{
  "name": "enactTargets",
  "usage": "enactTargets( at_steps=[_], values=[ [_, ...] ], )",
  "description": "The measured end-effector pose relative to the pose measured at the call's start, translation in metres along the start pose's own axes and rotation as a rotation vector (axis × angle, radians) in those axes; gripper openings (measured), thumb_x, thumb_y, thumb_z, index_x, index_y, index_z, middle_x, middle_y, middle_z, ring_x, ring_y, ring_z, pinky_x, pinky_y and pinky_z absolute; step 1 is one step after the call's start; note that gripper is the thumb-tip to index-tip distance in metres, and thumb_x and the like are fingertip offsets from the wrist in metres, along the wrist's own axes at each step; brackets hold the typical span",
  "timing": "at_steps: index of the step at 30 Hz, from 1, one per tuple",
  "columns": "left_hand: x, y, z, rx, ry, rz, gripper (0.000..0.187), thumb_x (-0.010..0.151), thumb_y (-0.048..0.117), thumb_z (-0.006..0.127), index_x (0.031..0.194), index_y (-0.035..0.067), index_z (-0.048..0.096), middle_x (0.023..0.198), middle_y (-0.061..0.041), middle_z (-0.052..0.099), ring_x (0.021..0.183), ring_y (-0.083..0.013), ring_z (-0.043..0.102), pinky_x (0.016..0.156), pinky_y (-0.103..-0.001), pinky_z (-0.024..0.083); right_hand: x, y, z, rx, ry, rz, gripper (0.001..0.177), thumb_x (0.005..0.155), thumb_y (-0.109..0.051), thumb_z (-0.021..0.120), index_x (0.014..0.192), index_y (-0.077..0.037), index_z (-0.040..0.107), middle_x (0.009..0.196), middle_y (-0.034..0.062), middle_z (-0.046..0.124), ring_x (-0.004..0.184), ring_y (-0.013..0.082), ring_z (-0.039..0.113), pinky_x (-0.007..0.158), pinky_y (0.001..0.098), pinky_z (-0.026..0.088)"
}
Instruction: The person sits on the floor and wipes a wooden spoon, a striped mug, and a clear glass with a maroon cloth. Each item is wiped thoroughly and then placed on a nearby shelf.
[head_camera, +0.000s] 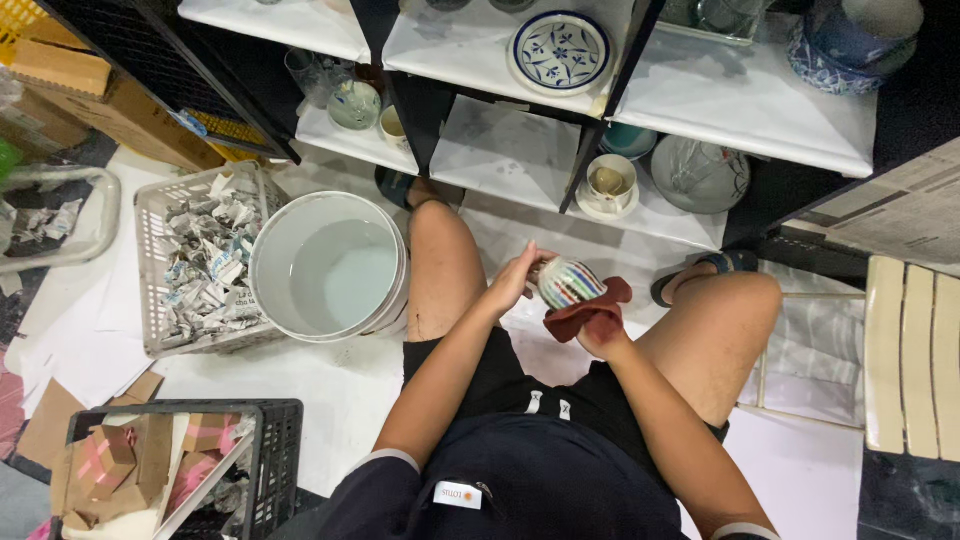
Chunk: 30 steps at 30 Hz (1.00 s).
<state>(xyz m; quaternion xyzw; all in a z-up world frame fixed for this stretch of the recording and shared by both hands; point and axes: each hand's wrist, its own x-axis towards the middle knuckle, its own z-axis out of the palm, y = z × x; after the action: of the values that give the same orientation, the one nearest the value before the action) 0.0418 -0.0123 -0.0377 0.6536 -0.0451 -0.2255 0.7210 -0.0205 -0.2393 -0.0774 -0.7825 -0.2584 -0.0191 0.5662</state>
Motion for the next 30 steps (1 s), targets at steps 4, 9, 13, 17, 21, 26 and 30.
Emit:
enactTargets(
  at_steps=[4, 9, 13, 17, 21, 26, 30],
  values=[
    [-0.006, 0.011, -0.005, 0.097, 0.035, 0.028, 0.075, 0.102, 0.063, 0.026, 0.123, 0.008, 0.073, 0.098, -0.006, 0.073, 0.076, -0.0141, 0.064, 0.057, -0.029, 0.049, 0.004, -0.024, 0.001, 0.128, -0.044, -0.083, 0.037, 0.085, -0.001, 0.064, 0.122, -0.006, 0.070, 0.131, 0.0127, 0.068, 0.124, 0.0302, 0.064, 0.106, 0.0377, 0.049],
    [-0.020, 0.015, -0.001, 0.264, 0.055, 0.196, 0.067, 0.108, 0.058, 0.040, 0.126, 0.002, 0.070, 0.099, -0.009, 0.074, 0.081, -0.0162, 0.068, 0.066, -0.032, 0.052, 0.009, -0.028, -0.004, 0.367, -0.091, 0.051, 0.035, 0.087, 0.000, 0.064, 0.121, -0.004, 0.071, 0.132, 0.0152, 0.067, 0.124, 0.0309, 0.063, 0.106, 0.0395, 0.047],
    [-0.022, 0.023, -0.005, 0.252, 0.058, 0.149, 0.063, 0.106, 0.054, 0.046, 0.119, -0.004, 0.070, 0.090, -0.010, 0.071, 0.069, -0.0165, 0.064, 0.060, -0.033, 0.052, 0.022, -0.028, -0.002, 0.624, -0.125, 0.141, 0.034, 0.089, 0.000, 0.064, 0.121, -0.002, 0.072, 0.132, 0.0171, 0.066, 0.124, 0.0314, 0.062, 0.106, 0.0410, 0.046],
    [-0.022, 0.018, -0.004, 0.148, -0.001, 0.015, 0.059, 0.101, 0.052, 0.049, 0.108, -0.001, 0.072, 0.076, -0.007, 0.069, 0.052, -0.0122, 0.062, 0.044, -0.031, 0.050, 0.019, -0.032, -0.005, 0.536, -0.180, 0.111, 0.039, 0.081, -0.001, 0.069, 0.120, -0.003, 0.072, 0.134, 0.0159, 0.066, 0.125, 0.0292, 0.062, 0.105, 0.0392, 0.049],
    [-0.023, 0.003, -0.004, 0.256, -0.070, 0.184, 0.048, 0.104, 0.045, 0.064, 0.104, -0.002, 0.074, 0.079, -0.008, 0.068, 0.066, -0.0102, 0.061, 0.057, -0.028, 0.050, 0.005, -0.037, 0.001, 0.056, -0.203, -0.070, 0.056, 0.068, -0.004, 0.070, 0.124, -0.002, 0.066, 0.131, 0.0141, 0.066, 0.122, 0.0277, 0.062, 0.104, 0.0381, 0.048],
    [-0.021, 0.008, -0.011, 0.173, -0.272, 0.040, 0.045, 0.103, 0.040, 0.065, 0.119, -0.002, 0.073, 0.089, -0.009, 0.066, 0.076, -0.0143, 0.058, 0.064, -0.031, 0.047, -0.002, -0.040, 0.018, 0.382, -0.044, 0.363, 0.047, 0.080, -0.009, 0.068, 0.126, -0.004, 0.065, 0.125, 0.0129, 0.068, 0.113, 0.0258, 0.065, 0.095, 0.0378, 0.052],
    [-0.024, 0.033, -0.008, 0.026, -0.430, 0.196, 0.057, 0.098, 0.032, 0.072, 0.142, -0.002, 0.057, 0.131, -0.010, 0.067, 0.118, -0.0156, 0.062, 0.102, -0.033, 0.050, -0.004, -0.038, 0.013, 0.573, 0.080, 0.568, 0.041, 0.086, -0.013, 0.066, 0.127, -0.006, 0.065, 0.119, 0.0122, 0.070, 0.103, 0.0253, 0.066, 0.086, 0.0383, 0.055]
  ],
)
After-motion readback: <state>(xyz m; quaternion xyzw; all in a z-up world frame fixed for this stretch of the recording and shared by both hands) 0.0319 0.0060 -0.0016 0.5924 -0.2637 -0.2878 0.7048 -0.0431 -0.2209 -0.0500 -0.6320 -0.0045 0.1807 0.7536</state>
